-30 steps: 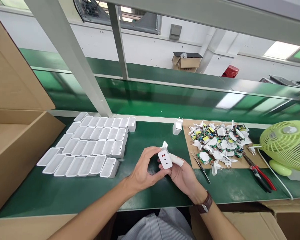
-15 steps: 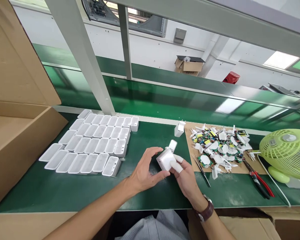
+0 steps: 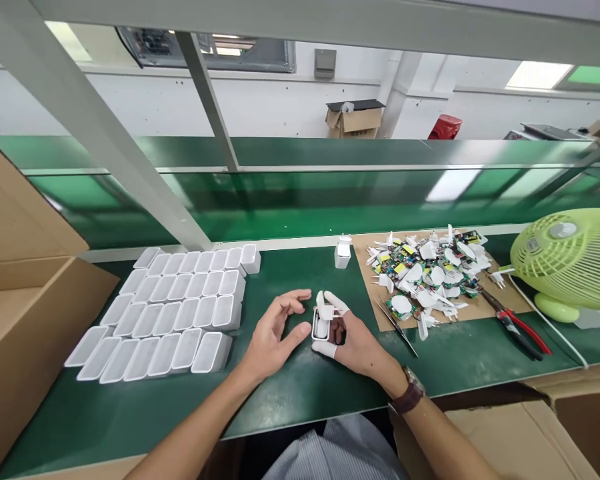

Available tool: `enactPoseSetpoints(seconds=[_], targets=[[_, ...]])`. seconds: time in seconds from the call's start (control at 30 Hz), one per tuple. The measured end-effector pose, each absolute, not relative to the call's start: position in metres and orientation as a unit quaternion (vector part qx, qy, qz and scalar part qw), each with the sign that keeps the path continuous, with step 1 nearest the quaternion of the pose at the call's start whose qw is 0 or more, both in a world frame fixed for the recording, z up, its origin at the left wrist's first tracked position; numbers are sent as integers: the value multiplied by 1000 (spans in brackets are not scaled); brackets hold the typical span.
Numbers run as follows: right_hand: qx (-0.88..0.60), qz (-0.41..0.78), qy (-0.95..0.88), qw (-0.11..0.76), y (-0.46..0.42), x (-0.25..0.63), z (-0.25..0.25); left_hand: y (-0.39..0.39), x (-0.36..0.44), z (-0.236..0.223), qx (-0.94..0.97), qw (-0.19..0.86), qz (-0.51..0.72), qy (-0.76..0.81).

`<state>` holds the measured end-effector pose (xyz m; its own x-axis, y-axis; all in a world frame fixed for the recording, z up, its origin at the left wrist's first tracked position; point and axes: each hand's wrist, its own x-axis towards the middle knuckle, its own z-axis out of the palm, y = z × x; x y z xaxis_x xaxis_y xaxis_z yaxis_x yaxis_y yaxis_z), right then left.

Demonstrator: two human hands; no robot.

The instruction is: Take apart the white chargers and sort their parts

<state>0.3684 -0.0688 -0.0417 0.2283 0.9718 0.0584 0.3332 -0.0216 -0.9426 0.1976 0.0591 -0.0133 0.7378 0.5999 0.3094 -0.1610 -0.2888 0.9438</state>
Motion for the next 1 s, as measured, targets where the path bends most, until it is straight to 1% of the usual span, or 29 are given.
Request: enactPoseSetpoints(seconds=[0.1, 0.2, 0.27, 0.37, 0.43, 0.53, 0.7, 0.8, 0.9, 1.0], targets=[[-633, 341, -519, 461, -68, 369, -42, 63, 202, -10, 715, 636, 262, 124], [-634, 361, -501, 465, -68, 369, -41, 63, 205, -4, 731, 629, 245, 103], [-628, 385, -487, 470, -68, 369, -42, 63, 204, 1, 758, 595, 253, 83], [-616, 412, -480, 470, -68, 370, -44, 60, 200, 8, 823, 514, 238, 44], [-616, 410, -483, 468, -68, 370, -44, 58, 198, 12, 857, 456, 237, 24], [-613, 410, -488, 468, -69, 370, -43, 52, 200, 16, 880, 405, 248, 9], [-605, 402, -500, 471, -71, 371, -41, 48, 206, 19, 893, 343, 283, 60], [-614, 407, -492, 463, -72, 371, -40, 51, 207, 23, 914, 318, 249, 43], [-617, 414, -481, 465, -72, 370, -40, 56, 208, 30, 940, 269, 209, 6], [-610, 411, -481, 476, -72, 369, -41, 61, 209, 38, 954, 252, 163, 21]])
